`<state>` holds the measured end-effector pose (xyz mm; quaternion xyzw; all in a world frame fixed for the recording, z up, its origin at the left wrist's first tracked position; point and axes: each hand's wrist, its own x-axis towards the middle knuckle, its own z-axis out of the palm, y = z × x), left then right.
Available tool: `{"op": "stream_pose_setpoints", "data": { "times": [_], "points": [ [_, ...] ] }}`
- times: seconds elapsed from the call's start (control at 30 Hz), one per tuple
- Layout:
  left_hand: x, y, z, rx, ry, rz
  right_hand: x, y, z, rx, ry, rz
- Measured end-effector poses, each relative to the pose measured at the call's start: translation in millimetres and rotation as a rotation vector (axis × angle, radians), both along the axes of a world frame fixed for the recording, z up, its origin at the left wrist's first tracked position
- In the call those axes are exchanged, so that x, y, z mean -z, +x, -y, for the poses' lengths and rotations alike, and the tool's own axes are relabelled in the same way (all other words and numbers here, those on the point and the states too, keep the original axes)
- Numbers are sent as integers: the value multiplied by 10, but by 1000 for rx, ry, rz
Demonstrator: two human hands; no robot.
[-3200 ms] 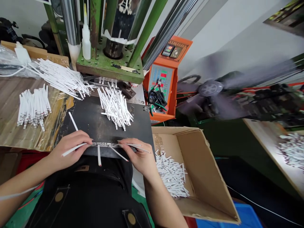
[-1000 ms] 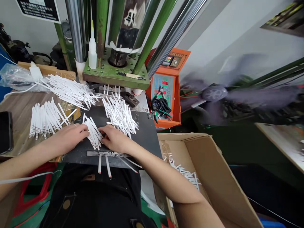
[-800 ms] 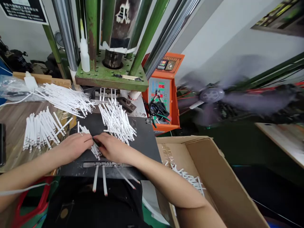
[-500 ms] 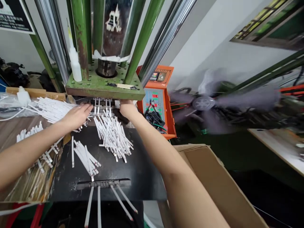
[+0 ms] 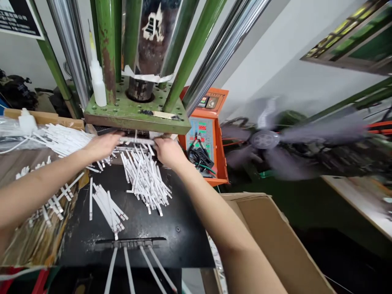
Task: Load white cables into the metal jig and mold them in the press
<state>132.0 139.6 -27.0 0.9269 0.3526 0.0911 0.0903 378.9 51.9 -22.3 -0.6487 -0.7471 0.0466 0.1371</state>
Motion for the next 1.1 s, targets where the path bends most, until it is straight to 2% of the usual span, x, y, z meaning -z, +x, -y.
{"op": "stream_pose_setpoints", "data": {
  "times": [0.07,0.13,0.23,0.27,0.3,0.33,0.4,0.43,0.47,0.5,0.57,0.63,0.67,0.73,0.8,0.83,0.87,0.93,1.03,1.1],
  "points": [
    [35,4,405,88,4,12,-96,5,499,-144,45,-93],
    [69,40,882,234,-52,24,-134,-64,970,-294,105,-227],
    [104,122,1491,386,-136,-20,-11,-217,1524,-464,148,-306],
    [115,142,1628,405,-149,-41,58,-242,1656,-468,188,-319],
    [126,152,1727,410,-162,-59,119,-243,1757,-408,261,-346],
    [138,154,1792,408,-172,-73,160,-219,1819,-274,355,-391],
    [167,136,1851,391,-164,-97,150,-128,1807,90,505,-493],
    [182,121,1860,383,-153,-110,100,-80,1727,234,518,-528],
    [195,108,1863,379,-143,-123,30,-42,1603,305,469,-549],
    [205,96,1866,374,-132,-135,-48,-20,1448,298,371,-556],
    [210,81,1875,347,-125,-143,-185,-31,1119,167,123,-527],
    [194,68,1893,290,-143,-132,-249,-112,913,162,-4,-432],
    [183,60,1903,261,-151,-123,-247,-173,896,165,-27,-388],
    [168,47,1927,233,-143,-109,-184,-322,1041,61,-65,-342],
    [177,56,1953,250,-99,-102,-77,-463,1352,-144,-128,-317],
    [193,72,1965,267,-72,-98,-18,-505,1531,-193,-132,-302],
    [214,94,1975,288,-47,-95,40,-513,1709,-174,-98,-294],
    [250,133,1980,337,-4,-91,157,-396,2044,55,70,-343],
    [215,81,1914,363,19,-99,363,62,2486,539,371,-557],
    [113,-80,1821,295,5,-118,514,372,2720,702,401,-603]
  ]
}}
